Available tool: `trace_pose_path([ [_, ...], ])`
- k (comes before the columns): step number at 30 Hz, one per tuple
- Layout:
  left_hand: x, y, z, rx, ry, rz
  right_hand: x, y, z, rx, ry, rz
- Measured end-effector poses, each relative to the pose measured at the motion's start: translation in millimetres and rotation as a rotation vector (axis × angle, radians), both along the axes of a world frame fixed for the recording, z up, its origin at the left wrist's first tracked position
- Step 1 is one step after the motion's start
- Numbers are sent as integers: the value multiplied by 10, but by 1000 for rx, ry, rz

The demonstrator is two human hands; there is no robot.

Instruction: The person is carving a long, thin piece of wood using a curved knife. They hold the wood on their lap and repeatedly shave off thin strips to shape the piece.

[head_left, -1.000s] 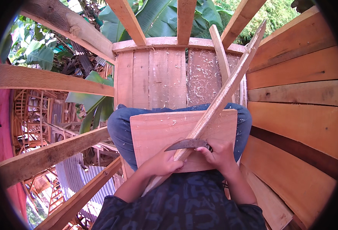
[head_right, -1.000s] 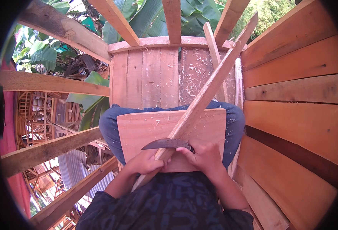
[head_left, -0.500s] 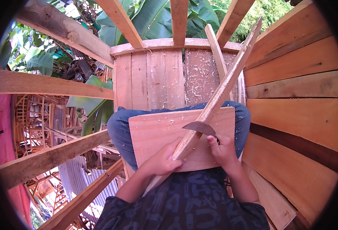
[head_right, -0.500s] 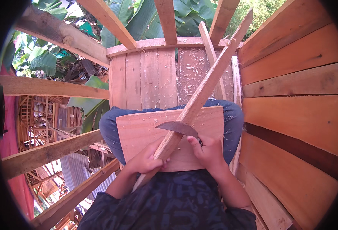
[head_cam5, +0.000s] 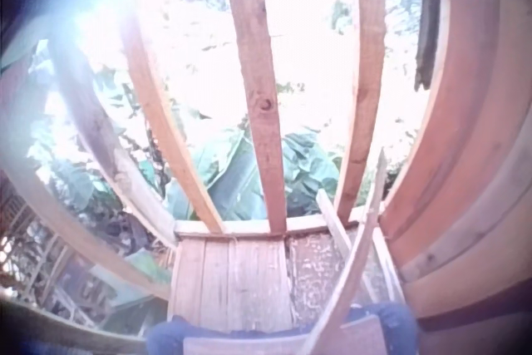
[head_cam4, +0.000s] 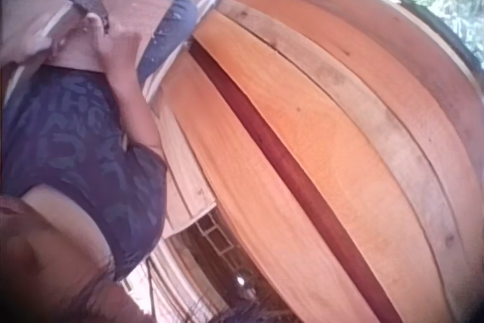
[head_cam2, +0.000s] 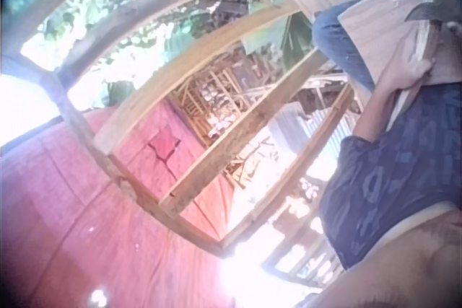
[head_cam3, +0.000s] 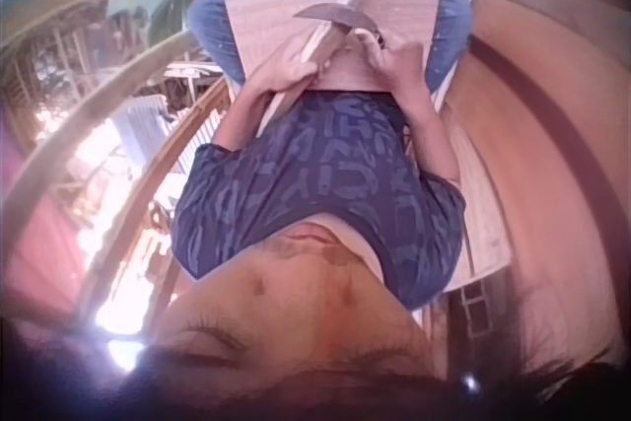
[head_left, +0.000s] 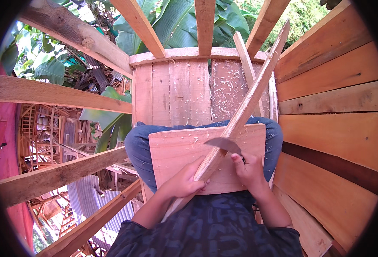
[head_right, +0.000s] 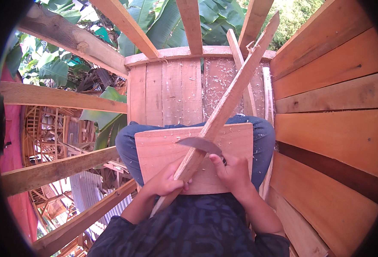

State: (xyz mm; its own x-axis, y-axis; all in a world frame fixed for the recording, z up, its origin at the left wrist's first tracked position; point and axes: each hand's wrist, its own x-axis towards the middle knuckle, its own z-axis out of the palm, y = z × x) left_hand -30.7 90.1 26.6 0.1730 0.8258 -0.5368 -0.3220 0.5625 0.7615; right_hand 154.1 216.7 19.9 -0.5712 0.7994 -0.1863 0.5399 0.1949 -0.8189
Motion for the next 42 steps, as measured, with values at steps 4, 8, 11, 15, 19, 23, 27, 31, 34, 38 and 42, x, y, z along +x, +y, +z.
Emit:
trace_pose_path([
  [4, -1, 16, -2, 4, 11, -14, 23, 149, -45, 184, -28, 25],
  [8, -14, 7, -57, 5, -34, -2, -10, -37, -26, 108, 11, 79],
  [11, -26, -38, -15, -16, -17, 3, 9, 41, -26, 111, -60, 72],
  [15, -29, 15, -39, -18, -47, -8, -24, 83, -56, -96, -9, -12],
  [19, -92, -45, 0, -52, -65, -2, -101, 57, 57, 14, 13, 43],
  [23, -119, -37, -14, -31, -58, -6, -166, 95, 59, -226, 127, 32],
  [27, -114, -44, 1, -23, -78, -8, -134, 64, 70, -148, 68, 6],
  [31, -105, -44, -22, 13, -55, -42, -91, -39, -68, 118, 57, -18],
  [34, -99, -54, -41, 31, -58, -44, -121, -58, -60, 182, 110, -40],
  [38, -94, -58, -19, 17, -65, -15, -133, -48, -122, 233, 79, -28],
  [42, -97, -59, -16, 11, -71, 2, -174, -31, -139, 286, 81, -23],
])
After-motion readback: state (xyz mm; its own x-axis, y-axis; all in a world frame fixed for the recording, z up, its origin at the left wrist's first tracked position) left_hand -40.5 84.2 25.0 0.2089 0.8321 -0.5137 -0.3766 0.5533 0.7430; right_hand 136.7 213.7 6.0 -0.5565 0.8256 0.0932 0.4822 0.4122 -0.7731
